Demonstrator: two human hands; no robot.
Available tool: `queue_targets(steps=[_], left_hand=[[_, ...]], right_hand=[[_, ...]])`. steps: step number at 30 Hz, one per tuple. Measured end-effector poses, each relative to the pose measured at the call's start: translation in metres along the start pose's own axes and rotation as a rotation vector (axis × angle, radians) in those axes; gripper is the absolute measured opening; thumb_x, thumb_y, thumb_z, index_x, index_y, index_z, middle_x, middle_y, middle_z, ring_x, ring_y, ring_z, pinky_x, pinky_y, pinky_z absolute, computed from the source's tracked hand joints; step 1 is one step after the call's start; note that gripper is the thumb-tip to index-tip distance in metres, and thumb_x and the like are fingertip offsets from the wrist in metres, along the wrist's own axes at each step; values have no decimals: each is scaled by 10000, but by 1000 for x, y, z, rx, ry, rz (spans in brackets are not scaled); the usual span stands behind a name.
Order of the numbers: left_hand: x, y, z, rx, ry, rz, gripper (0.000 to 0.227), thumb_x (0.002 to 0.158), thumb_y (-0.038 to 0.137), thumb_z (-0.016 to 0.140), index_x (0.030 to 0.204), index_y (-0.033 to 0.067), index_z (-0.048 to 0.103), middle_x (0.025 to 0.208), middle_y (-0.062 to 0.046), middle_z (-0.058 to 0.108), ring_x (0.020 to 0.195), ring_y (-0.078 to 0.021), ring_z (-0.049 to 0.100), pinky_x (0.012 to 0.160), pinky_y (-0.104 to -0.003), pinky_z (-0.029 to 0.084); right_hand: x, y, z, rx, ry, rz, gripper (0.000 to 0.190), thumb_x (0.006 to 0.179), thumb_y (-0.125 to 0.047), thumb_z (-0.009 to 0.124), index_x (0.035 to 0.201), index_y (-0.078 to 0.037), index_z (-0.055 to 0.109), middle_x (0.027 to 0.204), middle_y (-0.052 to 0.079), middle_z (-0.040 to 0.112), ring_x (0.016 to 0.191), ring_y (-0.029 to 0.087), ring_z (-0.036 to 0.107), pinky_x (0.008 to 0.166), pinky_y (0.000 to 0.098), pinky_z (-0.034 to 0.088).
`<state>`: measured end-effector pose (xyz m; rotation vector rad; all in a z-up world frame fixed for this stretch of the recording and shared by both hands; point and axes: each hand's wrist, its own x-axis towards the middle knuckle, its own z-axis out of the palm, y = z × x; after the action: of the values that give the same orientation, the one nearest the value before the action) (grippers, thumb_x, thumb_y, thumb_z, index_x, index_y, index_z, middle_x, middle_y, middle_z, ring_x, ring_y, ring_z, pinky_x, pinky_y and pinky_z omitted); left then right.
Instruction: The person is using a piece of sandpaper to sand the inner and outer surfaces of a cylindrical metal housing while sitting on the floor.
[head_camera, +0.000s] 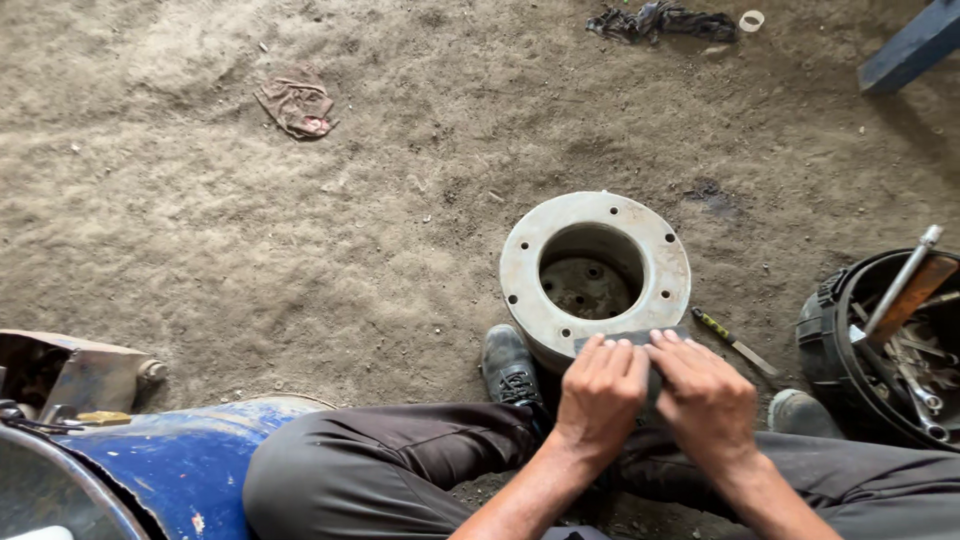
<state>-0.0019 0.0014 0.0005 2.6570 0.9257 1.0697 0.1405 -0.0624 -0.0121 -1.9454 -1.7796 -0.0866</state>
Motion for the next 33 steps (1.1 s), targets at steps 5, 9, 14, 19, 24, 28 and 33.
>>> queue_targets(steps=[5, 9, 14, 19, 24, 28, 33], left_hand=[[-15, -14, -19, 8, -63, -117, 39, 812, 62, 645, 808, 43, 611, 798, -114, 605, 806, -274, 654, 961, -437, 553], [-26, -25, -33, 75, -59, -168, 54, 806, 52, 628, 857, 34, 636, 850, -116, 638, 822, -284, 661, 973, -450, 548], [-18, -10, -23, 40, -47, -117, 99, 837, 58, 640, 918, 10, 671, 849, -118, 643, 836, -288, 671, 978, -446, 546], [7, 3, 15, -20, -48, -8, 120, 874, 33, 638, 977, -15, 676, 930, -140, 675, 924, -280, 689, 1058, -448, 539], [5, -15, 7, -77, -112, -60, 176, 824, -11, 637, 989, -6, 700, 964, -134, 720, 904, -277, 696, 1107, -519, 478], [-14, -24, -19, 19, -140, -179, 248, 765, -44, 611, 996, -7, 694, 963, -130, 726, 912, -288, 702, 1105, -522, 445], [-19, -28, -28, 41, -114, -178, 236, 773, -27, 607, 997, -12, 680, 927, -135, 699, 881, -302, 682, 1100, -511, 448]], right_hand=[[2, -34, 17, 12, 8, -92, 484, 604, 16, 654, 1080, -15, 737, 1180, 144, 747, 1120, 283, 708, 993, 412, 547], [5, -57, 28, 98, 40, -105, 426, 627, 2, 671, 1050, 5, 722, 1159, 150, 747, 1131, 289, 698, 1017, 425, 531], [7, -28, 10, 114, 10, -140, 395, 696, 71, 622, 1062, -21, 739, 1120, 138, 768, 1092, 279, 733, 1001, 394, 566], [17, 16, -10, 55, 57, -98, 355, 727, 50, 645, 1050, -47, 756, 1137, 131, 768, 1085, 280, 733, 984, 398, 570], [18, 0, -2, 17, 68, -44, 360, 732, 57, 644, 1062, -30, 759, 1134, 149, 760, 1074, 276, 728, 959, 393, 568], [16, -33, 17, 101, 44, -112, 404, 650, 45, 635, 1032, -17, 752, 1127, 151, 764, 1089, 287, 722, 962, 407, 567], [19, -35, 30, 194, 57, -189, 397, 665, 62, 643, 1035, -31, 752, 1129, 131, 770, 1097, 271, 733, 984, 404, 570]])
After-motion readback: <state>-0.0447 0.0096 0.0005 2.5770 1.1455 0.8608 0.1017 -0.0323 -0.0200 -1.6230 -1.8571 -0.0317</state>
